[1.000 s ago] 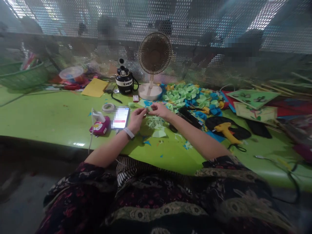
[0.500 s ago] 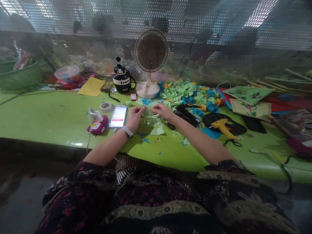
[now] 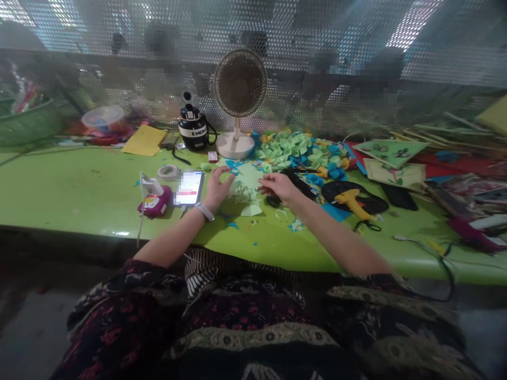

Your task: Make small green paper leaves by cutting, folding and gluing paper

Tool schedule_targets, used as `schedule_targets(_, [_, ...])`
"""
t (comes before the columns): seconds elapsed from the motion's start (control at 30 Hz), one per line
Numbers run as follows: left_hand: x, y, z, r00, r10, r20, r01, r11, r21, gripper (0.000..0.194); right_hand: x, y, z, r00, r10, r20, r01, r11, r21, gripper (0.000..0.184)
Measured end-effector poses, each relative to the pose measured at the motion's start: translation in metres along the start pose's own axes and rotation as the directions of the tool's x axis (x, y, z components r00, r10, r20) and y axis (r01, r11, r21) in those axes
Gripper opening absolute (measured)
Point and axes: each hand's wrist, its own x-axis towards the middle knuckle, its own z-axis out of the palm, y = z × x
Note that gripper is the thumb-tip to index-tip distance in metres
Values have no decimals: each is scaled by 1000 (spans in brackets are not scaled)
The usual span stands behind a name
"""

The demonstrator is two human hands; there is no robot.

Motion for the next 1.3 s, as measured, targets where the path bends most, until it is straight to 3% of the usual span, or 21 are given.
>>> schedule_targets(0.07, [-5,5,3,994,-28,102,35,997,-72,18,-8,4,3,999,-32,32,31,999,36,24])
schedule_targets(0.1, [-8,8,5,976,-77,205,101,989,-107,24,-11,6,6,997,-55,46,53,998,42,28])
schedule_targets(0.2, [-16,12,10,880,-202,430,264,960,-91,36,-19,12,14,988,-134,76,133,991,21,37])
schedule_targets(0.37, [-20,8,10,832,-302,465,382,920,-86,32,-33,18,14,936,-321,147,336,937,-94,39])
schedule_targets(0.5, [-19,9,5,783,-354,511,457,885,-88,29,-42,20,6,872,-411,266,482,819,-312,42])
schedule_targets(0.6, [-21,14,3,771,-365,522,458,887,-57,26,-43,21,5,840,-462,283,542,727,-422,28])
schedule_targets(0.73, [-26,21,5,747,-364,557,483,872,-79,29,-41,23,6,809,-539,232,584,698,-414,19])
schedule_targets(0.93, [-31,24,4,773,-236,589,377,917,-129,40,-38,26,7,842,-529,105,527,767,-366,30])
schedule_targets(1.13, [-30,16,0,685,-120,719,261,961,-88,73,-34,31,10,869,-495,24,483,836,-260,39])
schedule_targets(1.3, [-30,14,1,685,-117,719,230,971,-61,69,-33,33,11,877,-479,40,476,852,-217,39])
